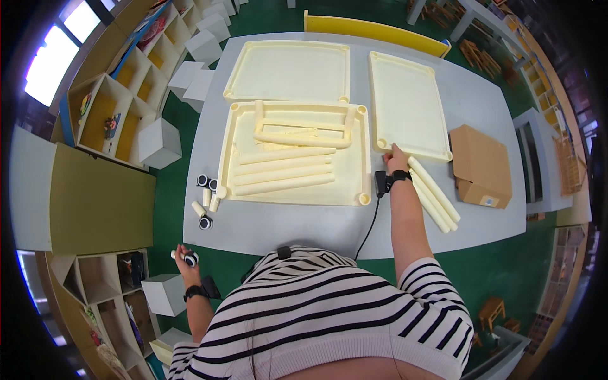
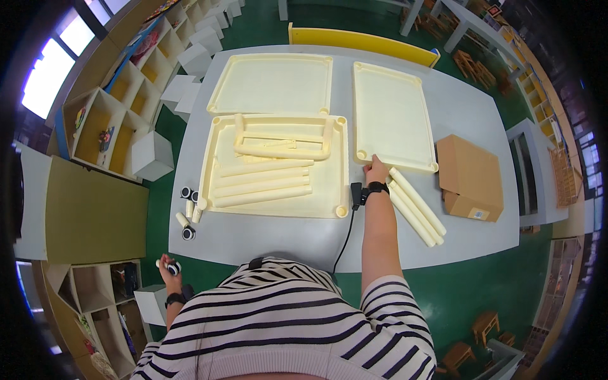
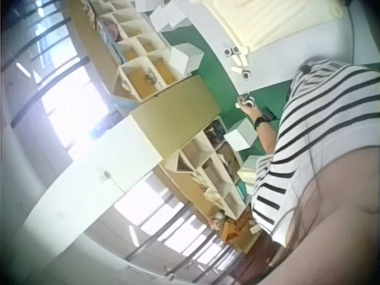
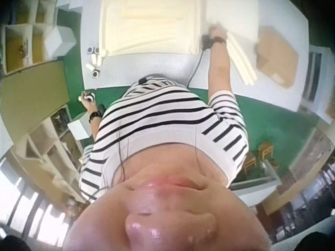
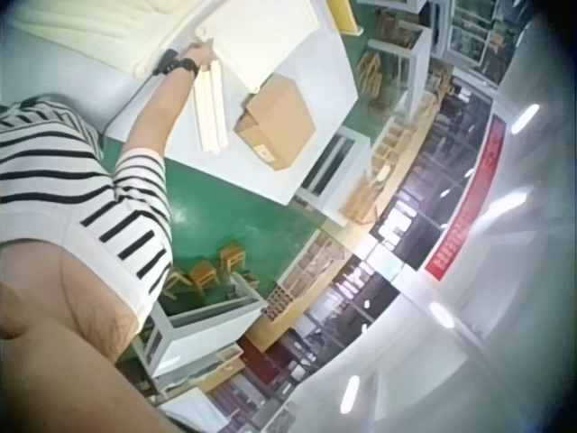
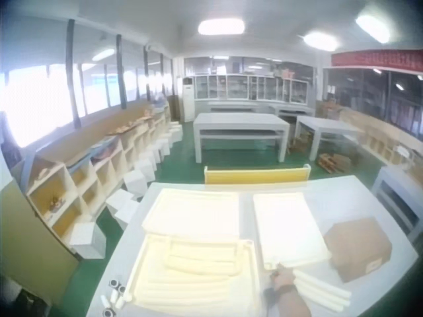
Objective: The person is disassembling a wooden rack using a screwdriver and then organizing plastic trays and furniture components on a table.
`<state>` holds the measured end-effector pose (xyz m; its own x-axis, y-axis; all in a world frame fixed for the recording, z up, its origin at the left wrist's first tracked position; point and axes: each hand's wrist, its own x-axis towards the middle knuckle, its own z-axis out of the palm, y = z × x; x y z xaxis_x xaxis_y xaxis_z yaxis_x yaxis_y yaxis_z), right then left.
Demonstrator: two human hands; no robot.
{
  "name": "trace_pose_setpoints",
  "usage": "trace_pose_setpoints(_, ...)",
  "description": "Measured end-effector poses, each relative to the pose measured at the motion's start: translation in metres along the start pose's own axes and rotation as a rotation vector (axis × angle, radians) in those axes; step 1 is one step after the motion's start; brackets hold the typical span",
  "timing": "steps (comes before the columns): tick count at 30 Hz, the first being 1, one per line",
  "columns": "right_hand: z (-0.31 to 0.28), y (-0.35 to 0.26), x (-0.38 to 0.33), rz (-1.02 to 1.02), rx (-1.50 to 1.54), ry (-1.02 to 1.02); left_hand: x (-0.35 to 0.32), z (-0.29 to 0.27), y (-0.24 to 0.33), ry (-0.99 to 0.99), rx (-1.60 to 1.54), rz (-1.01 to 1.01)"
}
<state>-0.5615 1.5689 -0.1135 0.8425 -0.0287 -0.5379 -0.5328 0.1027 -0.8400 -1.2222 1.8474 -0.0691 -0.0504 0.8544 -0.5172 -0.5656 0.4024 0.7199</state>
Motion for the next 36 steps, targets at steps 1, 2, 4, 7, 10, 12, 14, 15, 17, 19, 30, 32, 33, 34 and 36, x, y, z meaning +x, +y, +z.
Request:
trace_pose_setpoints(1,0.0,0.002,0.0,-0.111,-0.131,-0.051,-0.003,-0.01,0.002,0.02,-0.013,-0.025)
trace_pose_setpoints(2,0.002,0.002,0.001,-0.106,-0.129,-0.044,-0.004,-0.019,0.003,0.046,-0.037,-0.043)
trace_pose_setpoints(4,0.016,-0.005,-0.006,-0.049,-0.047,-0.003,-0.008,-0.04,0.001,0.067,0.01,0.017)
trace_pose_setpoints(7,-0.016,0.008,0.036,-0.372,-0.571,-0.001,0.008,-0.052,-0.006,0.008,0.07,-0.026)
trace_pose_setpoints(10,0.0,0.007,0.012,-0.76,-1.258,0.01,0.0,-0.061,-0.008,0.07,0.093,-0.025)
trace_pose_setpoints(12,0.008,-0.018,-0.022,-0.795,-1.427,0.096,-0.007,-0.057,-0.006,0.072,0.089,-0.025)
trace_pose_setpoints(14,0.011,-0.031,-0.034,-0.734,-1.401,0.028,-0.007,-0.054,-0.009,0.118,0.108,-0.049)
trace_pose_setpoints(15,0.01,-0.037,-0.046,-0.742,-1.205,0.01,-0.006,-0.05,-0.011,0.157,0.133,-0.034)
trace_pose_setpoints(17,0.006,-0.038,-0.043,-0.765,-1.086,0.015,-0.006,-0.044,-0.01,0.126,0.123,-0.053)
trace_pose_setpoints(19,0.005,-0.046,-0.036,-0.574,-0.727,-0.059,0.0,-0.047,-0.009,0.029,0.123,-0.08)
trace_pose_setpoints(30,0.041,-0.179,-0.045,0.126,0.814,-0.352,0.012,-0.036,-0.019,0.039,0.112,-0.131)
trace_pose_setpoints(32,0.038,-0.199,-0.033,-0.07,0.887,-0.389,0.011,-0.023,-0.022,0.027,0.128,-0.125)
trace_pose_setpoints(33,0.042,-0.21,-0.034,-0.021,0.872,-0.371,0.009,-0.022,-0.021,0.023,0.116,-0.132)
trace_pose_setpoints(34,0.042,-0.219,-0.04,-0.02,0.869,-0.38,0.007,-0.02,-0.02,0.016,0.105,-0.14)
trace_pose_setpoints(36,0.042,-0.233,-0.054,-0.054,0.733,-0.411,0.005,-0.021,-0.019,-0.011,0.09,-0.137)
